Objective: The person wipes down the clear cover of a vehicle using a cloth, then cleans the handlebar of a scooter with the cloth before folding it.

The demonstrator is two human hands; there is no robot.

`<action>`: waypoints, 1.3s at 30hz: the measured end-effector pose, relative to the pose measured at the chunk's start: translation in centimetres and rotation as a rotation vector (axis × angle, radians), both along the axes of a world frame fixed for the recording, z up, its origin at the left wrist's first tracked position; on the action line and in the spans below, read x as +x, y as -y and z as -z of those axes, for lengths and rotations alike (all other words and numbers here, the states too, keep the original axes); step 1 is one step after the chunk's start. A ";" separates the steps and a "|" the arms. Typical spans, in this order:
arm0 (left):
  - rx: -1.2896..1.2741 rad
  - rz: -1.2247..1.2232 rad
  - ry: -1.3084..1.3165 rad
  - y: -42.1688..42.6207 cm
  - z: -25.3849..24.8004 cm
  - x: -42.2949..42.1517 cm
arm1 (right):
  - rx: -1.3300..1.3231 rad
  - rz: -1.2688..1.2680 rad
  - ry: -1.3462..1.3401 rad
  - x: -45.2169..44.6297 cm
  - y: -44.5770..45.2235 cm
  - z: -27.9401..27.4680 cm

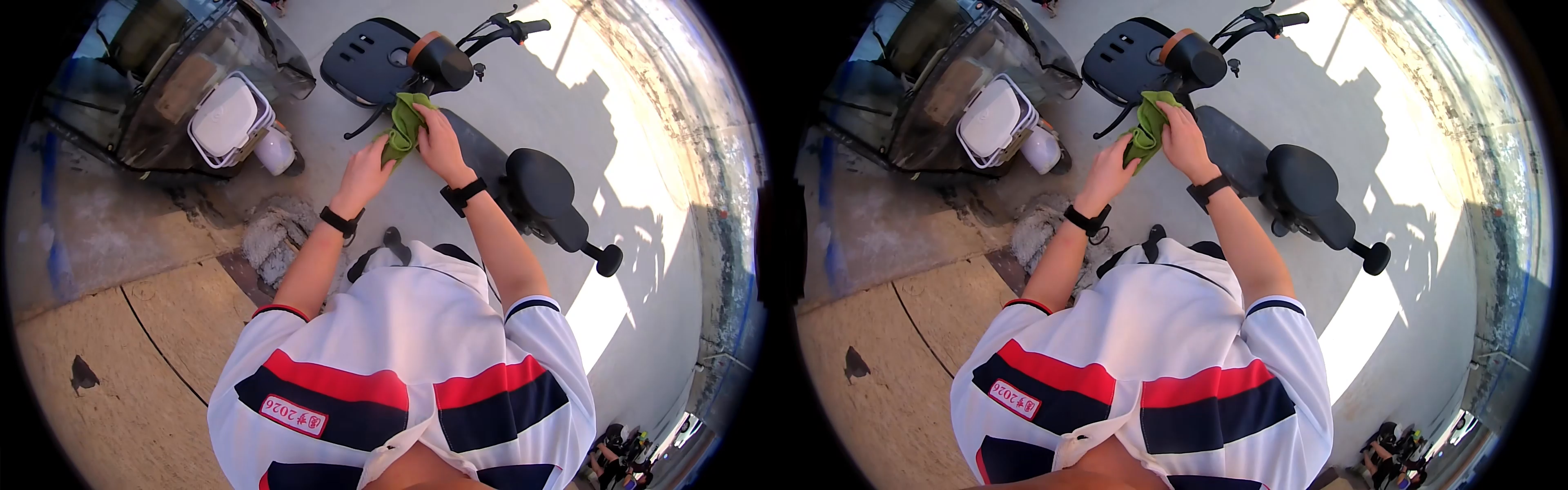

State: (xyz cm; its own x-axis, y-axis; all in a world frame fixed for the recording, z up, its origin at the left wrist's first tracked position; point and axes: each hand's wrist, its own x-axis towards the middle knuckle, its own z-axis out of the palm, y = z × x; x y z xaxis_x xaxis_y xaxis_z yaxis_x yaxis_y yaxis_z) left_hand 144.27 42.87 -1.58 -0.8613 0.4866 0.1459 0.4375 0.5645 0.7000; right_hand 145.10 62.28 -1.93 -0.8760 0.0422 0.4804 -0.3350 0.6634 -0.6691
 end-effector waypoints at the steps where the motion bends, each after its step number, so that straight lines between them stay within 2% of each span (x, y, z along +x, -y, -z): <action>1: 0.006 -0.002 -0.012 -0.3 0.1 0.1 | -0.001 -0.018 0.004 -0.1 -0.3 0.2; 9: 0.049 -0.054 -0.253 -3.5 1.4 0.7 | -0.024 -0.149 0.071 -2.0 -2.8 1.2; 13: 0.050 -0.143 -0.163 -4.1 2.1 0.5 | -0.021 -0.228 0.105 -2.6 -4.1 1.6; 15: 0.012 -0.195 -0.111 -3.8 2.0 0.6 | -0.016 -0.242 0.026 -2.7 -4.4 1.5; 24: 0.081 -0.395 -0.143 -1.6 1.5 3.4 | 0.038 -0.216 -0.052 -1.8 -2.9 0.6; 31: -0.029 -0.331 -0.158 -1.5 1.2 3.8 | 0.009 -0.288 -0.092 -1.2 -3.6 0.9; 36: -0.049 -0.146 -0.297 -4.2 -0.1 2.5 | -0.027 -0.113 -0.048 -0.3 -5.0 1.9; 39: -0.022 -0.095 -0.289 -4.8 0.5 1.1 | -0.011 -0.037 -0.054 0.2 -5.8 1.9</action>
